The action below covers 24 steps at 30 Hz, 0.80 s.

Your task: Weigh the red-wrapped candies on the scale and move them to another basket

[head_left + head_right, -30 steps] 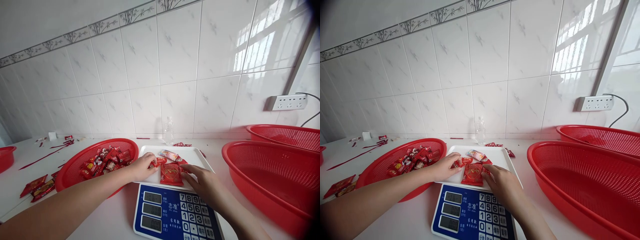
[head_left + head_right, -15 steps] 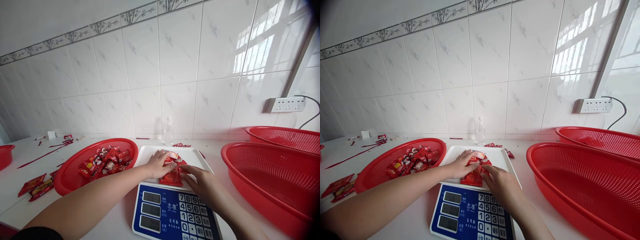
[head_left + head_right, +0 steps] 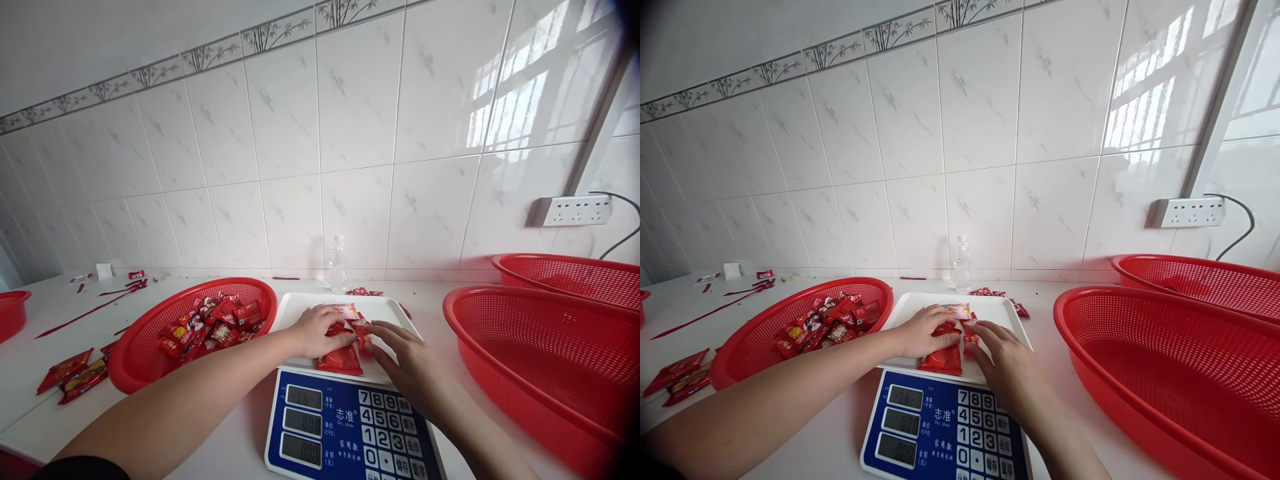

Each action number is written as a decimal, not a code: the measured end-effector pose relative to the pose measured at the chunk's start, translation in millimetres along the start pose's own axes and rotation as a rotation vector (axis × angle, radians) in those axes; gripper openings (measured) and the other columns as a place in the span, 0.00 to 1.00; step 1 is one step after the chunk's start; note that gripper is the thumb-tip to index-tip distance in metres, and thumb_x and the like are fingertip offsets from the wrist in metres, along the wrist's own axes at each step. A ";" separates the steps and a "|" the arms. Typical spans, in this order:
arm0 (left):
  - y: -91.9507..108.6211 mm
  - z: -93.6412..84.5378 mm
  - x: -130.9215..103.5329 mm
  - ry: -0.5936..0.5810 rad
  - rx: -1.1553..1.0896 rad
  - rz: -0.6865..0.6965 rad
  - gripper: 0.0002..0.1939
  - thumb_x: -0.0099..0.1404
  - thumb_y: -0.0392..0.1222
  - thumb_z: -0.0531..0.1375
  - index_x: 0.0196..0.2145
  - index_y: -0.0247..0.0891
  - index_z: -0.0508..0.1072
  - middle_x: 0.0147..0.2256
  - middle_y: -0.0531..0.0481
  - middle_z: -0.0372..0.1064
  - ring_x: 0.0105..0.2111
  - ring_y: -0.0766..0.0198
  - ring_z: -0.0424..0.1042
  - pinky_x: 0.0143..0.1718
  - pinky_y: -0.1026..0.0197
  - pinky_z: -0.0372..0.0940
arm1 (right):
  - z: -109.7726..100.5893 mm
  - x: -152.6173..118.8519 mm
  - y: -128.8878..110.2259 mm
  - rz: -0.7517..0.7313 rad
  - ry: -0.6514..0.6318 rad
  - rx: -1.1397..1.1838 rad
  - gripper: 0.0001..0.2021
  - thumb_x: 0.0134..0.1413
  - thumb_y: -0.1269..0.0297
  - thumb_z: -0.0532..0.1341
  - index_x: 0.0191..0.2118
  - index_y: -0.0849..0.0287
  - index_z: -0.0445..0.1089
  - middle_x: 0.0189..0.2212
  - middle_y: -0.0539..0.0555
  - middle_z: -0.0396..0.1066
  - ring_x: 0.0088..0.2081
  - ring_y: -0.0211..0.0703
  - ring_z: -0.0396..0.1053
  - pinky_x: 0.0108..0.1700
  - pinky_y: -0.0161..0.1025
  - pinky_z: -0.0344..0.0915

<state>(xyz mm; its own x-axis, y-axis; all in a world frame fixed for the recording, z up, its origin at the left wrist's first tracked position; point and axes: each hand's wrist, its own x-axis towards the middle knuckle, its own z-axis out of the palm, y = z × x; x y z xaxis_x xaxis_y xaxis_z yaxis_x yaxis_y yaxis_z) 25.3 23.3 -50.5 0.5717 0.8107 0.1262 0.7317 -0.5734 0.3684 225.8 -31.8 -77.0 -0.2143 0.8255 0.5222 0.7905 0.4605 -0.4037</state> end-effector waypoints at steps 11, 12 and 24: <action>19.8 -4.5 18.3 -0.125 0.089 -0.011 0.33 0.66 0.65 0.47 0.63 0.48 0.59 0.67 0.45 0.45 0.68 0.43 0.33 0.64 0.36 0.34 | -4.5 1.3 0.6 0.046 0.009 -0.032 0.21 0.63 0.55 0.46 0.49 0.54 0.73 0.46 0.59 0.76 0.45 0.53 0.74 0.42 0.48 0.70; 22.5 -5.0 19.7 -0.179 0.084 -0.018 0.34 0.66 0.67 0.46 0.63 0.49 0.58 0.68 0.46 0.43 0.68 0.42 0.31 0.63 0.33 0.31 | -4.9 1.4 0.7 0.057 0.014 -0.032 0.21 0.63 0.54 0.46 0.49 0.54 0.73 0.46 0.59 0.76 0.45 0.53 0.74 0.41 0.48 0.70; 16.5 -13.1 17.4 -0.095 -0.048 0.075 0.23 0.63 0.57 0.58 0.50 0.42 0.70 0.53 0.44 0.66 0.54 0.51 0.66 0.56 0.51 0.59 | -7.9 0.5 -3.3 0.132 0.011 -0.014 0.23 0.61 0.51 0.47 0.50 0.55 0.73 0.43 0.59 0.78 0.42 0.54 0.75 0.40 0.48 0.70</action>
<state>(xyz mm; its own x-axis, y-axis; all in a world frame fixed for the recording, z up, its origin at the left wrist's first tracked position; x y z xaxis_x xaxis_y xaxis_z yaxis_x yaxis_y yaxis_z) 42.5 29.5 -30.1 0.6587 0.7493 0.0683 0.6681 -0.6242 0.4049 227.6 -35.5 -69.5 -0.1017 0.8746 0.4740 0.8193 0.3439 -0.4588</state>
